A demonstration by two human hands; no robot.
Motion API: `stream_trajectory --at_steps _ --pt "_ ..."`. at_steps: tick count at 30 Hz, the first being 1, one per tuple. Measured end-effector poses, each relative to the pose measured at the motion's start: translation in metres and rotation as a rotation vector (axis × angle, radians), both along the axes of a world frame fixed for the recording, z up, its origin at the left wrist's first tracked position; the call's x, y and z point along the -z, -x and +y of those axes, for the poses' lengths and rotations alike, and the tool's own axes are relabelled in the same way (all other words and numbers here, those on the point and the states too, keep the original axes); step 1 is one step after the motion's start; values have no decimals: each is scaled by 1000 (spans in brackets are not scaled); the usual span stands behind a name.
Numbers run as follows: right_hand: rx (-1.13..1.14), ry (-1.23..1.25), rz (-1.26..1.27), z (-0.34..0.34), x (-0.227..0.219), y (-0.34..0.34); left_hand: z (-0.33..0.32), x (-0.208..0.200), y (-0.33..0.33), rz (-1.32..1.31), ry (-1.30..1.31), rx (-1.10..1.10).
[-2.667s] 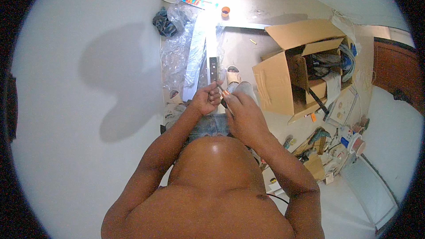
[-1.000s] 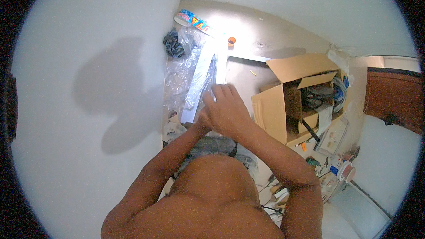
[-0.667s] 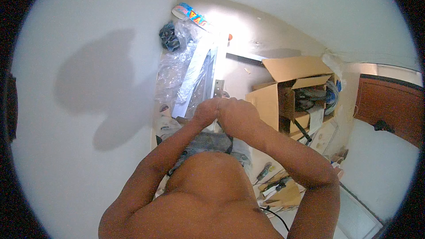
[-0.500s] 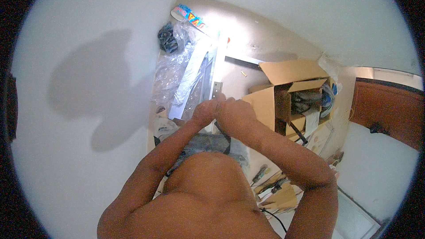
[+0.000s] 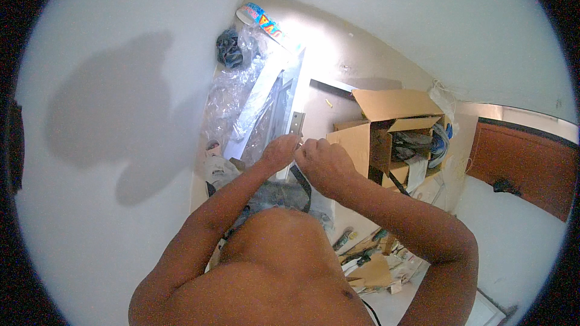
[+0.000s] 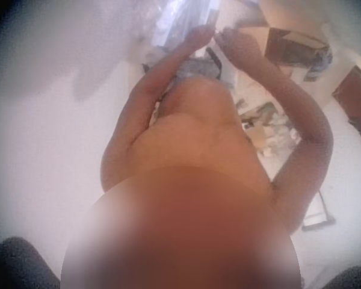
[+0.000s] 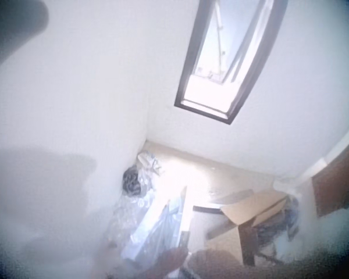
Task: The person walks through a room carrying a metal hinge and a screwdriver, then attaches the hinge to a white cabinet door using the screwdriver to drive screws into the hinge holes.
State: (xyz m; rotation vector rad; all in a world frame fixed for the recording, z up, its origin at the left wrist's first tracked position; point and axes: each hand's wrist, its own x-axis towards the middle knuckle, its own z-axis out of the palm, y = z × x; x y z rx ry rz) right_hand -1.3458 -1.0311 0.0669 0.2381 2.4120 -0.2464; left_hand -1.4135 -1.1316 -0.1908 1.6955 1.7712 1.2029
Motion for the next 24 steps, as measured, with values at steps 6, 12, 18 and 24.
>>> stream_trajectory --at_steps 6,12,18,24 --pt "727 102 -180 15 8 20 1 7 -5 -19 262 73" --pt "472 -249 743 10 -49 34 -1 12 -5 -18 -29 -47" --pt "772 181 652 2 1 43 2 3 1 -162 -33 47" --pt "66 -97 176 -7 8 -15 1 2 -1 -41 32 27"
